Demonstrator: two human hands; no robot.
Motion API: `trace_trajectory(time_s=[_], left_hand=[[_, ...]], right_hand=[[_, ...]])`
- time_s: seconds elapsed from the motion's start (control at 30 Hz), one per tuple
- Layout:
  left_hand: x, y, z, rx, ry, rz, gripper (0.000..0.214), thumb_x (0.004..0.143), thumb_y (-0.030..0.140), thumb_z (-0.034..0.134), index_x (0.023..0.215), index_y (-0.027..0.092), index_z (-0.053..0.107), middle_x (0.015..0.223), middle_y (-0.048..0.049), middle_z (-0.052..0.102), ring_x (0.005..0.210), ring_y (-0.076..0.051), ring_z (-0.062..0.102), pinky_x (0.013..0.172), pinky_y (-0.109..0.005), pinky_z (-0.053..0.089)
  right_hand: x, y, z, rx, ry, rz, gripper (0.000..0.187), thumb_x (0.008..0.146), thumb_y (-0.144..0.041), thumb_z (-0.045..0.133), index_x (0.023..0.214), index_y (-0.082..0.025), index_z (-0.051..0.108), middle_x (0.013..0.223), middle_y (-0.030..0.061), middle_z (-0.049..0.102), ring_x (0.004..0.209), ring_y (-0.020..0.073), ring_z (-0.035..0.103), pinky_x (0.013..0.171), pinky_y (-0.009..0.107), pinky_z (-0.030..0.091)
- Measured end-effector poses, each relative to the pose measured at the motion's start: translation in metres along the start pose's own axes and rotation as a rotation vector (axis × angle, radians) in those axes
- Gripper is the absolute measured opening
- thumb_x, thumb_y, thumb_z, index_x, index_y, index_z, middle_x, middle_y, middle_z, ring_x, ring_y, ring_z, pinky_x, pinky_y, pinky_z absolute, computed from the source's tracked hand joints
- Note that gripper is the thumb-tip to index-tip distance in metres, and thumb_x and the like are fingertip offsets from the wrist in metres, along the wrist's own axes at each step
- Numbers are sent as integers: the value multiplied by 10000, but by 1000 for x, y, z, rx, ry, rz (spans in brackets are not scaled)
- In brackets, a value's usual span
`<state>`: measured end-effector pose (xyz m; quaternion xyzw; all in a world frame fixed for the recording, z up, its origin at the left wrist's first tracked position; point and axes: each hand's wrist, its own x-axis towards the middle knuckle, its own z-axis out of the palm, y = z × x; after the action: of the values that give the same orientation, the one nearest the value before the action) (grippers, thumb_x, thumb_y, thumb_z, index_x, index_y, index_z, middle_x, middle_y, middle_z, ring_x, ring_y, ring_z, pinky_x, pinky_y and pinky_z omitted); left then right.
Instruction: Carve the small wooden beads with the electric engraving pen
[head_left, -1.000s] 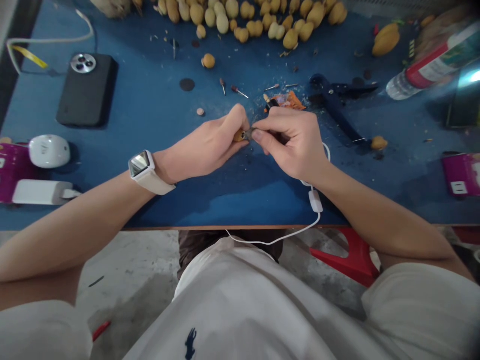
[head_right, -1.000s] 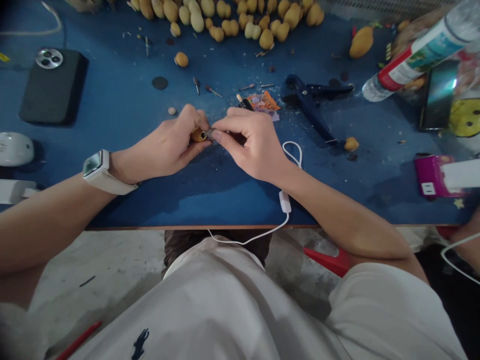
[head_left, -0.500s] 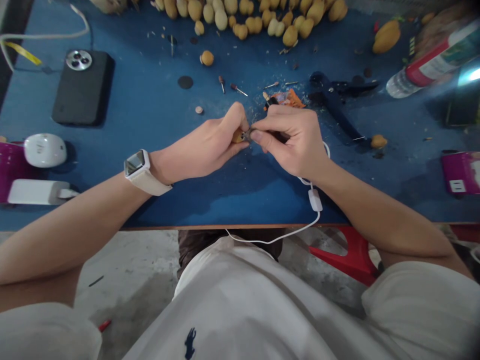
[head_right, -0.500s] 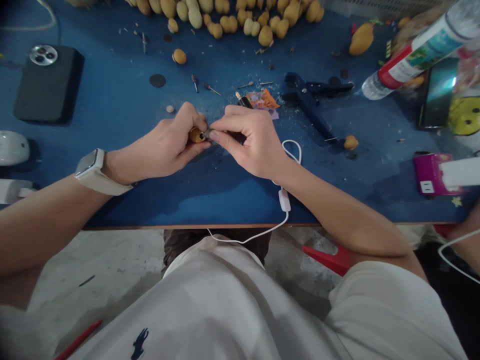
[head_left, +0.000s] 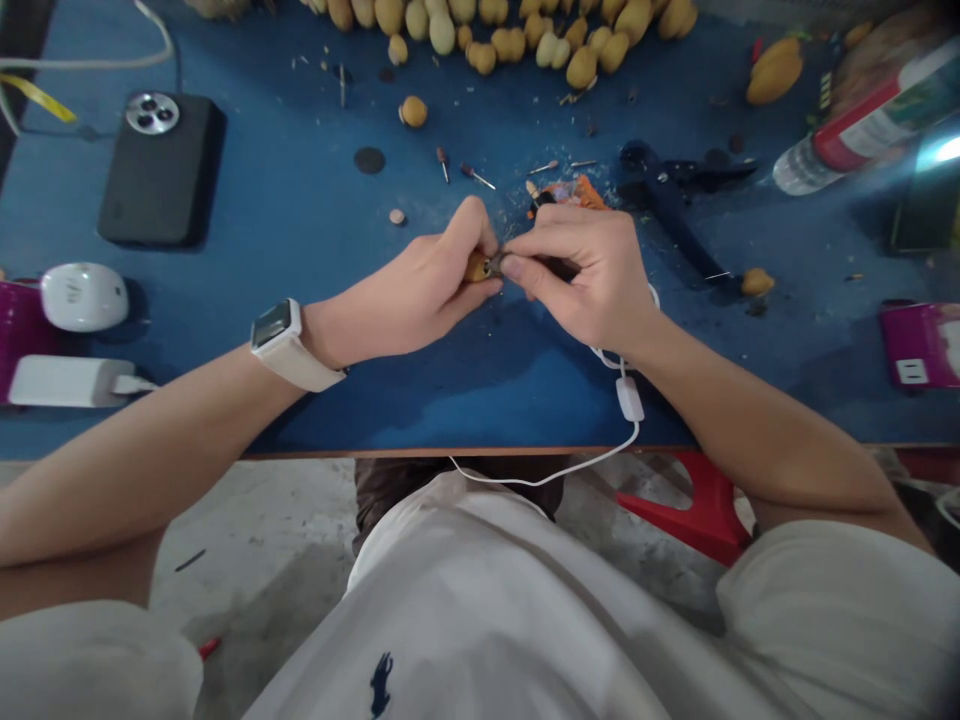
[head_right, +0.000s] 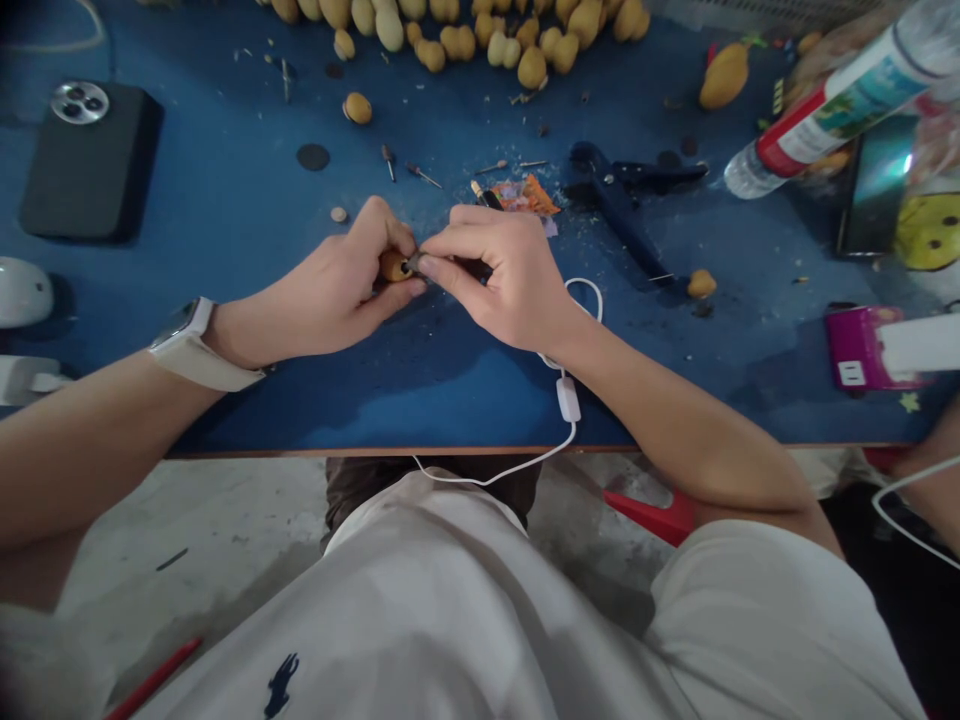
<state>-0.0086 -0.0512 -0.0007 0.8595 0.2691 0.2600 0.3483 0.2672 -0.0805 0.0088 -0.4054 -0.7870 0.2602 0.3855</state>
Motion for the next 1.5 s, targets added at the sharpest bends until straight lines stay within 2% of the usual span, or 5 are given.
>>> trace_trajectory(time_s=[0.43,0.67,0.93,1.07,1.5], left_hand=[[4,-1,-4,66,4,9,251,1261,516,701,1256,265,704,1191,-155,789,1109,-350,767,1085,-559,721],[-1,-9,0,343,31,209,464,1370,612,343,1357,260,644,1275,-137,769,1026,-290,795,883,-436,661],[5,-8,-3,258,-16,175,649,1362,749,333,1457,201,666,1393,-234,789,1197,-357,808,1039,-565,720],[2,-6,-5,255,-16,150,600,1367,690,364,1470,198,691,1379,-231,791,1199,-363,787,1067,-598,727],[3,-4,1,292,10,167,658,1381,718,265,1411,194,662,1383,-242,781,1223,-362,814,1072,-593,731]], right_hand=[[1,-1,1,88,25,9,439,1248,-627,833,929,-326,857,708,29,683,851,302,760,864,482,718],[-2,-2,9,168,52,-10,558,1225,-774,832,896,-324,829,689,26,674,840,301,757,851,480,721],[2,3,6,121,112,-71,598,1193,-842,832,913,-315,862,745,42,687,792,283,694,828,478,668],[1,6,4,76,108,-74,574,1212,-818,814,943,-315,881,775,44,686,784,275,688,822,474,657],[-4,4,11,88,92,-66,543,1257,-700,820,881,-309,790,731,25,624,796,274,690,803,466,659]])
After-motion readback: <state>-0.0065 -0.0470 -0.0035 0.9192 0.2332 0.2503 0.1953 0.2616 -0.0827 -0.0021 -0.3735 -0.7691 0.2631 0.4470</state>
